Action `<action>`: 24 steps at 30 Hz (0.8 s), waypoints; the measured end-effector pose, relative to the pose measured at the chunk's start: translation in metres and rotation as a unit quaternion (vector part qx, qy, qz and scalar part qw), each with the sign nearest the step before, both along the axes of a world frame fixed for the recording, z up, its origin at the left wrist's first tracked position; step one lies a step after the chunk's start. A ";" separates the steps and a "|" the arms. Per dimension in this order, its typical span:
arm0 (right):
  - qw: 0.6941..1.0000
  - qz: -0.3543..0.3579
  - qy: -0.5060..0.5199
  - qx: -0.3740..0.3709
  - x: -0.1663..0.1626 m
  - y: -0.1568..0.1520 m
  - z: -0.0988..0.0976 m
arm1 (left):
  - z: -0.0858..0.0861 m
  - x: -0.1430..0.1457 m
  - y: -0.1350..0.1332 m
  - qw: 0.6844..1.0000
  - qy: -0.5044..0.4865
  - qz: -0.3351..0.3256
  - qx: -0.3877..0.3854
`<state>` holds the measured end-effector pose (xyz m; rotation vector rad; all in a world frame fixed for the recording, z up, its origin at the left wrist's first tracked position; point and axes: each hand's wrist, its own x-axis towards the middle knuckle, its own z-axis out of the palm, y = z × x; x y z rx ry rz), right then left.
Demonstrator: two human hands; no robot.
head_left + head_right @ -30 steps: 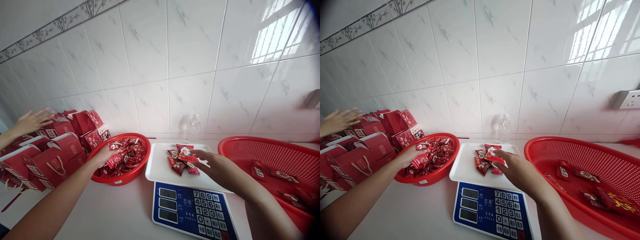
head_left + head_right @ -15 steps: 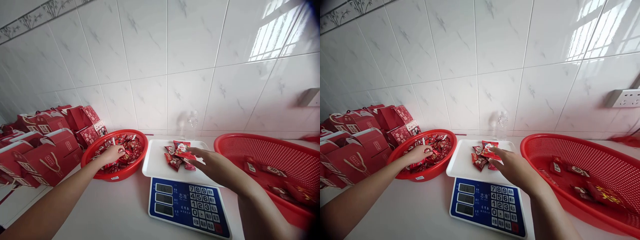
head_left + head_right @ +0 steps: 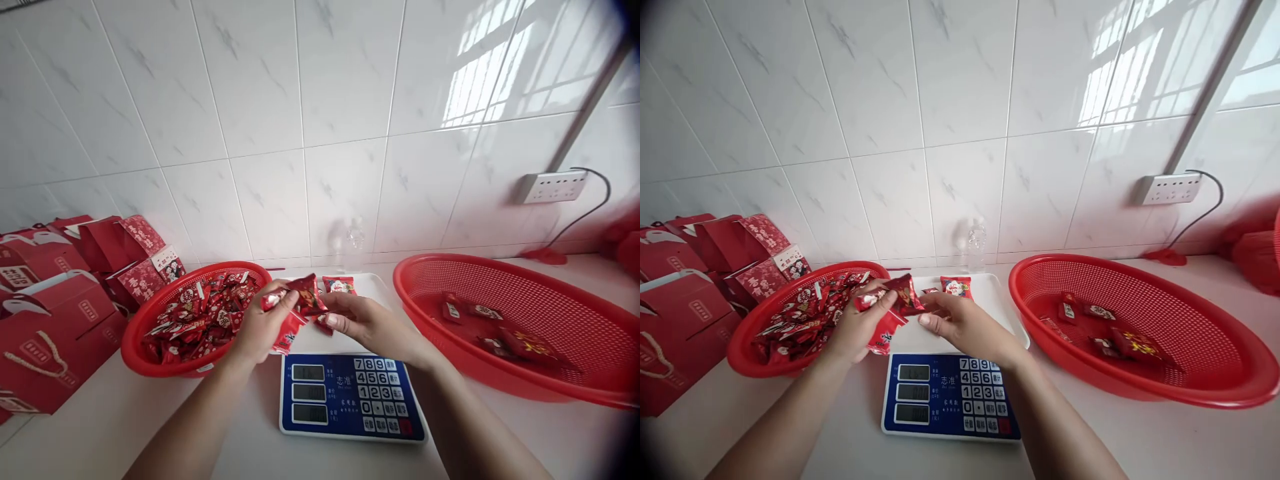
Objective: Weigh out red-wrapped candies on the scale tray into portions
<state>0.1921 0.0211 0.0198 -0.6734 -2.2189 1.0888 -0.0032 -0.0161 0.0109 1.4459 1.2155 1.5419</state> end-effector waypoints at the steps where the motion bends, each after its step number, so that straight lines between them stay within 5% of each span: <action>1: 1.000 0.012 0.017 -0.005 -0.002 -0.001 -0.001 | -0.003 0.009 0.001 1.000 -0.011 -0.027 0.001; 11: 0.997 -0.018 0.047 -0.052 -0.007 0.005 -0.005 | -0.013 0.026 0.008 0.974 -0.132 -0.177 -0.041; 20: 0.999 -0.025 -0.002 -0.047 -0.014 0.004 -0.014 | -0.018 0.018 0.010 0.976 -0.141 -0.160 -0.053; 24: 0.988 -0.156 0.016 -0.001 -0.005 0.015 -0.012 | -0.013 0.008 0.014 0.969 -0.208 -0.113 -0.070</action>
